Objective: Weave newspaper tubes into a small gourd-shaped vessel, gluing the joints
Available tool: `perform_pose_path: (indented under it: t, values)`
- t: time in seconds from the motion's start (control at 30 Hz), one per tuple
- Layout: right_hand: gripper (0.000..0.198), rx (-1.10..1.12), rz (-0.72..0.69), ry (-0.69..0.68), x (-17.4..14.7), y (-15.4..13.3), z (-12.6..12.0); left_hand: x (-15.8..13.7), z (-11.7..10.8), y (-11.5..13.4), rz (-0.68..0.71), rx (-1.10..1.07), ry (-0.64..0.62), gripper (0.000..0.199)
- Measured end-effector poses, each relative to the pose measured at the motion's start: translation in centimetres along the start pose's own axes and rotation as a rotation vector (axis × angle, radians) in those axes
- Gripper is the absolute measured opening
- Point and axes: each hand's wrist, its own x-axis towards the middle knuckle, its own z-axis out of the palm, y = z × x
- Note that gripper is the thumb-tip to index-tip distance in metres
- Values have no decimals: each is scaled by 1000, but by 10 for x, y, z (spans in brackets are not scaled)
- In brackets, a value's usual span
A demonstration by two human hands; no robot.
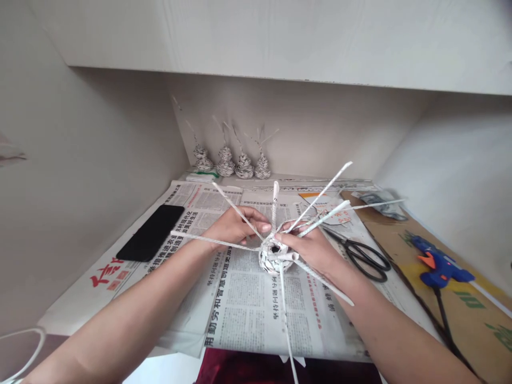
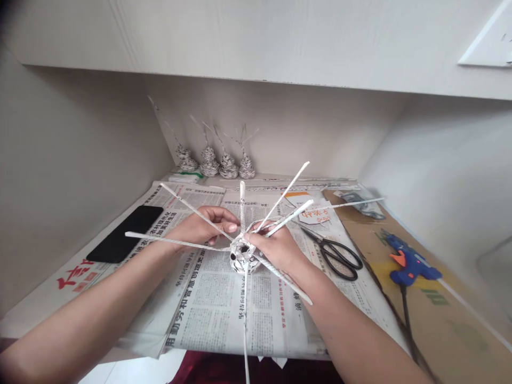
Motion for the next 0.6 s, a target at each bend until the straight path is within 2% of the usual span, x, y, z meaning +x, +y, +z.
perform_pose_path:
  t: [0.2,0.43,0.6]
  values:
    - [12,-30,-4,50,0,-1,5,0,12,-8,42,-105,22,35]
    - [11,-6,4,57,-2,-6,7,0,11,-8,22,-143,-1,38]
    - [7,-94,-40,79,-2,-6,7,1,11,-9,-18,-204,-34,41]
